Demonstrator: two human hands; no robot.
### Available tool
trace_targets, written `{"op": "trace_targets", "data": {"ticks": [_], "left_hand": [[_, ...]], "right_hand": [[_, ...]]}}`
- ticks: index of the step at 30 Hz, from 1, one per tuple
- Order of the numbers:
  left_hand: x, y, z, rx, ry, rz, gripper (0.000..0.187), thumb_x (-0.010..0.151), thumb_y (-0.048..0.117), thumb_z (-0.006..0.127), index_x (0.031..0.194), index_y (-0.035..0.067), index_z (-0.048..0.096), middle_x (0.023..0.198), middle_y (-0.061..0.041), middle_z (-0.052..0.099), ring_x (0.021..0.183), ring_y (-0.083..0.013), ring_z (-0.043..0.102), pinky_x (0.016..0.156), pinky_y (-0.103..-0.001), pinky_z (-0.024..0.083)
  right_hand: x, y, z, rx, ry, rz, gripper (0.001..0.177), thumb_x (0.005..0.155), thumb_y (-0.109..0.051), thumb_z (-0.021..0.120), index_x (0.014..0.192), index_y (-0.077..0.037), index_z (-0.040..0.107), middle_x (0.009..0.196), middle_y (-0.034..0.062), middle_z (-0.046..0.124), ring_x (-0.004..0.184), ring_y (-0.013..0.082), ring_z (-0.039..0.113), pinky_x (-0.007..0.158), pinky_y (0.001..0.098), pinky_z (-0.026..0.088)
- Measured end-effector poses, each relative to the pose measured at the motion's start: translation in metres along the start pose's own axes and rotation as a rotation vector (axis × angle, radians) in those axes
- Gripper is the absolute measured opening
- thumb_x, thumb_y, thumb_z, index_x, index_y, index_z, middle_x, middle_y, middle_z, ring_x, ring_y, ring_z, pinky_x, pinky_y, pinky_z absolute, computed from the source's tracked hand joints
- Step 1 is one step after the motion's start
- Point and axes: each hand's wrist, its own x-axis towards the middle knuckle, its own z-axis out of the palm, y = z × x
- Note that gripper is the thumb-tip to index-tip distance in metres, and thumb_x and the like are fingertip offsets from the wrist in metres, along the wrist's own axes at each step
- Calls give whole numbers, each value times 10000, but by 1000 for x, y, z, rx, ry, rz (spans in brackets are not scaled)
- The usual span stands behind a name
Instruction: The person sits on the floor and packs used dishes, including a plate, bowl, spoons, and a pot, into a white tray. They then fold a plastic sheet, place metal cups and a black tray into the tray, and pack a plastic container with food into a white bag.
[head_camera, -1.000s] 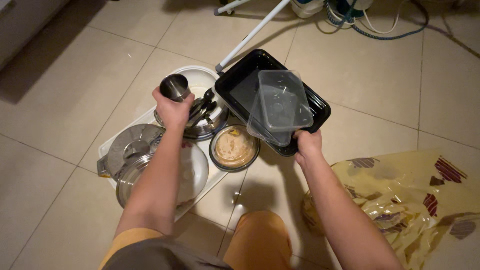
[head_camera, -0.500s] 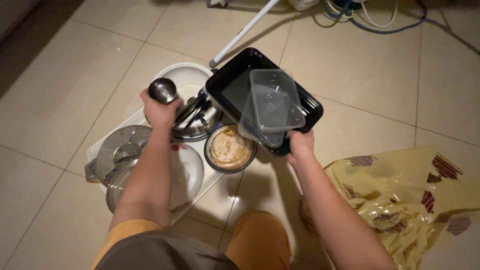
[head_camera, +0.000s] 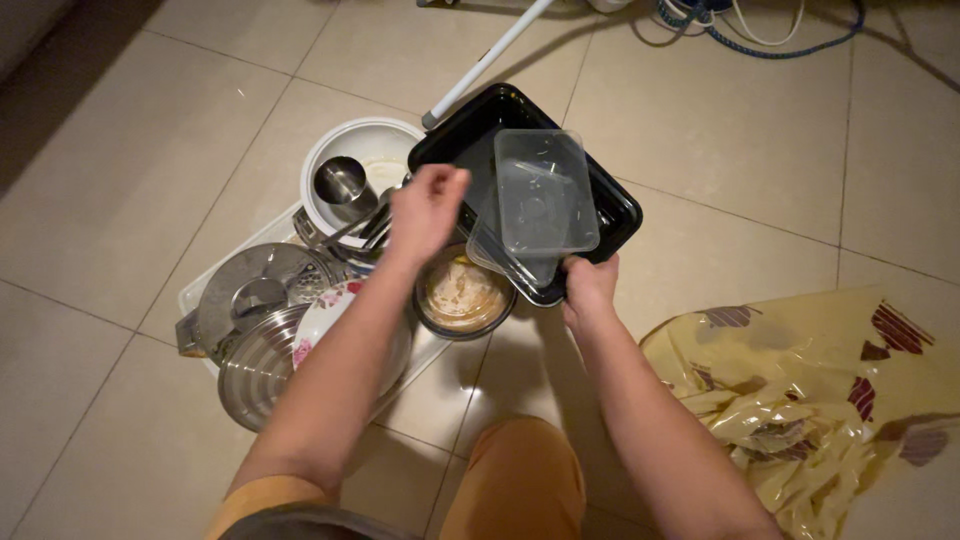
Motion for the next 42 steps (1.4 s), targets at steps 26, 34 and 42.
{"op": "trace_targets", "data": {"ticks": [26, 34, 42], "left_hand": [[29, -30, -26, -730, -74, -384, 473, 974, 46, 468, 1444, 65, 420, 1201, -154, 679, 860, -235, 718, 663, -373, 642], [35, -10, -19, -409, -120, -208, 264, 1027, 205, 560, 1252, 71, 592, 1100, -170, 725, 884, -266, 723, 646, -363, 579], [28, 28, 35, -873, -382, -363, 264, 1010, 203, 549, 1235, 63, 545, 1292, -187, 646, 1119, -325, 685, 741, -503, 633]], "right_hand": [[15, 18, -7, -65, 210, -20, 542, 744, 143, 568, 1267, 35, 471, 1156, 171, 622, 1021, 296, 675, 877, 400, 576], [15, 26, -2, -114, 246, -44, 595, 753, 127, 580, 1304, 1, 393, 1168, 160, 577, 1043, 274, 632, 908, 382, 548], [11, 30, -1, -101, 214, -78, 585, 757, 125, 580, 1302, -2, 410, 1178, 146, 593, 1051, 254, 643, 925, 365, 546]]}}
